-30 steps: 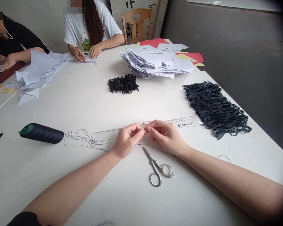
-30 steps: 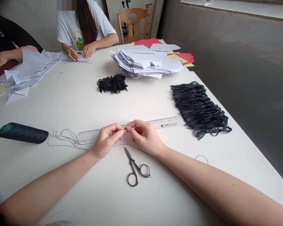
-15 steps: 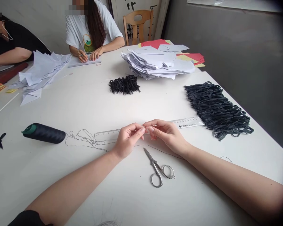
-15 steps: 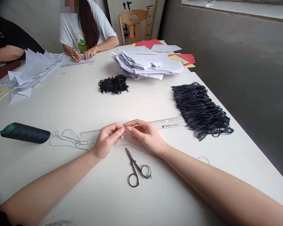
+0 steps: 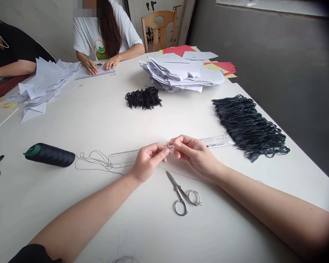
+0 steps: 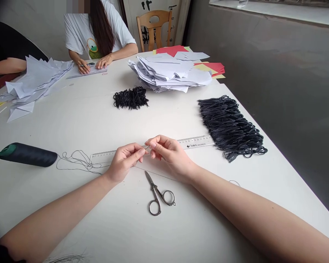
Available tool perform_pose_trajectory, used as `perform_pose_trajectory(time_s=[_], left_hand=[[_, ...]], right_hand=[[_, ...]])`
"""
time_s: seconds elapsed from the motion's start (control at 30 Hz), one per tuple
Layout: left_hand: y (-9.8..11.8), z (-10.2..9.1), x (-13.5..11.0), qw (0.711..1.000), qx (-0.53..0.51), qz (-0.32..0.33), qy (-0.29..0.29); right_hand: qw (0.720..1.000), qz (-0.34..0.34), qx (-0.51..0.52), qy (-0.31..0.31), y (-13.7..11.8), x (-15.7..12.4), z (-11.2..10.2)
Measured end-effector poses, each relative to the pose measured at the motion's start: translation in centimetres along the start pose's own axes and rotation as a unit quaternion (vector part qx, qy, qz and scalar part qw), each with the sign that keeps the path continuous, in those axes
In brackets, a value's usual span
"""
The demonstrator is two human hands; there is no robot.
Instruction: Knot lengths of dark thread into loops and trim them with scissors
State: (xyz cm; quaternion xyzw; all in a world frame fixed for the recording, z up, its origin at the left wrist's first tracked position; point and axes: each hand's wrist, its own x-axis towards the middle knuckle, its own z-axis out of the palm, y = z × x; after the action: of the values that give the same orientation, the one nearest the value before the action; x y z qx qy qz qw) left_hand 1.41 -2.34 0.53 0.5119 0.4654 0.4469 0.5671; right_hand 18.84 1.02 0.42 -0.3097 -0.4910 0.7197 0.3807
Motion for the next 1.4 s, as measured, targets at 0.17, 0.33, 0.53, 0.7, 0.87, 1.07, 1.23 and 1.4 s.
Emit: perform_pose_trajectory(time_s=[0.17, 0.33, 0.53, 0.7, 0.87, 1.07, 1.23, 1.4], left_hand=[[-0.2, -0.3, 0.2, 0.997, -0.059, -0.045, 0.03], [0.0, -0.3, 0.4, 0.993, -0.103, -0.053, 0.03], [0.2, -0.3, 0.4, 0.991, -0.121, -0.048, 0.028], [0.0, -0.2, 0.1, 0.997, -0.072, -0.029, -0.004], [0.1, 0.0, -0.1, 0.999, -0.039, 0.001, -0.023], [0.3, 0.2, -0.3, 0.999, -0.027, 0.02, -0.034], [0.2, 0.0, -0.3, 0.999, -0.009, 0.016, -0.042], [-0.1, 0.1, -0.3, 0.999, -0.001, 0.021, -0.048]], right_hand=[[0.989, 0.024, 0.135, 0.062, -1.6, 0.3, -0.4], [0.974, -0.036, 0.163, 0.151, -5.5, -0.1, -1.6], [0.945, -0.195, 0.065, 0.256, -11.1, -2.0, -3.0], [0.867, -0.322, -0.267, 0.27, -11.0, -3.3, -3.1], [0.746, -0.072, -0.662, 0.008, -8.7, -3.1, -3.8], [0.712, -0.14, -0.686, 0.048, -6.5, -2.8, -1.6], [0.861, -0.008, -0.508, -0.035, -4.7, -2.6, 1.0], [0.911, -0.009, -0.411, -0.009, -4.0, -2.2, 0.5]])
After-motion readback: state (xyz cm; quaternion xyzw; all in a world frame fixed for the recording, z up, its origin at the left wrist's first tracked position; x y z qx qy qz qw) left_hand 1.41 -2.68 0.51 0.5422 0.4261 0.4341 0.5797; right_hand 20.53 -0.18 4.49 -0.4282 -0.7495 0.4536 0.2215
